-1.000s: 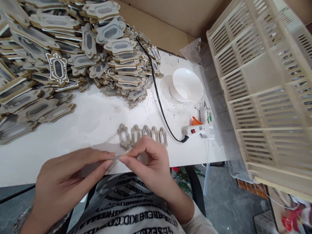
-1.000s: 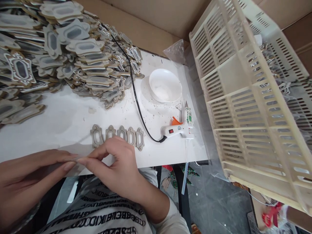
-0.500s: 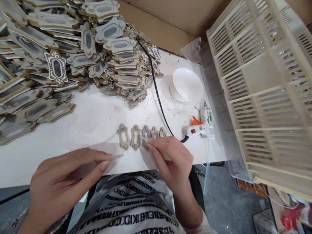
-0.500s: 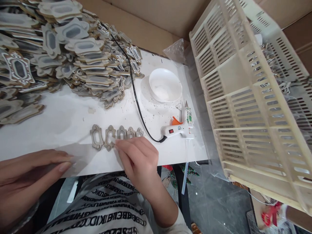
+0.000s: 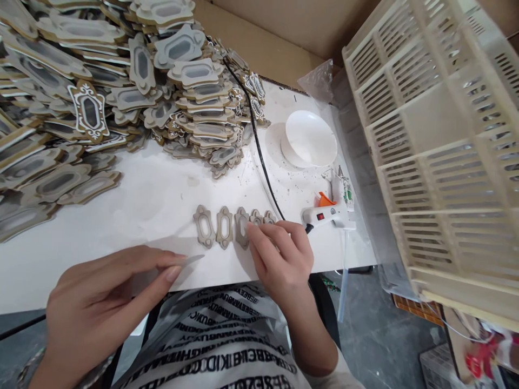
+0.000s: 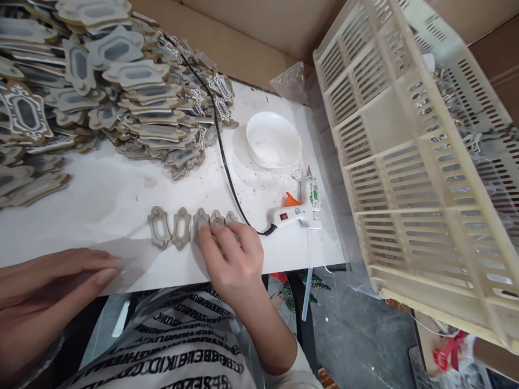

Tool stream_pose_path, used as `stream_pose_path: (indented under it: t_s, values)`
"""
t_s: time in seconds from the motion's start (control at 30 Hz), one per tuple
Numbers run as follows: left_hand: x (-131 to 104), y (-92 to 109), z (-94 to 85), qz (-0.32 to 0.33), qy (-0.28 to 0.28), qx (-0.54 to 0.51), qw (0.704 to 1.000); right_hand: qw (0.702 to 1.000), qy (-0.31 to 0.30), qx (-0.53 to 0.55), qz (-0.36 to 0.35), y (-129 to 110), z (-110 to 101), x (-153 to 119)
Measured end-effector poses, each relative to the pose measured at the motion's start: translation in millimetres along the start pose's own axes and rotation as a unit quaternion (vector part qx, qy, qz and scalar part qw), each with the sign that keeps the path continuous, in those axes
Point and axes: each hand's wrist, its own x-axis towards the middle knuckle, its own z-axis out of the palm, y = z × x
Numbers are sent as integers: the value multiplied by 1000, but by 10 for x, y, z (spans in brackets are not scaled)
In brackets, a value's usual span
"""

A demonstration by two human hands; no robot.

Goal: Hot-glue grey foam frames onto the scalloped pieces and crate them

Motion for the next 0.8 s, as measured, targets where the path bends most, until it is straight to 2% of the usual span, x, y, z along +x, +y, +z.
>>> stream_pose_path:
  t_s: [0.63, 0.8]
  values:
    - [-11, -1, 17, -7, 5, 9, 1000, 995, -100, -17, -18, 27, -78, -10]
    - [18, 19, 36, 3, 3, -5, 1000, 996, -69, 59, 24, -47, -146, 63]
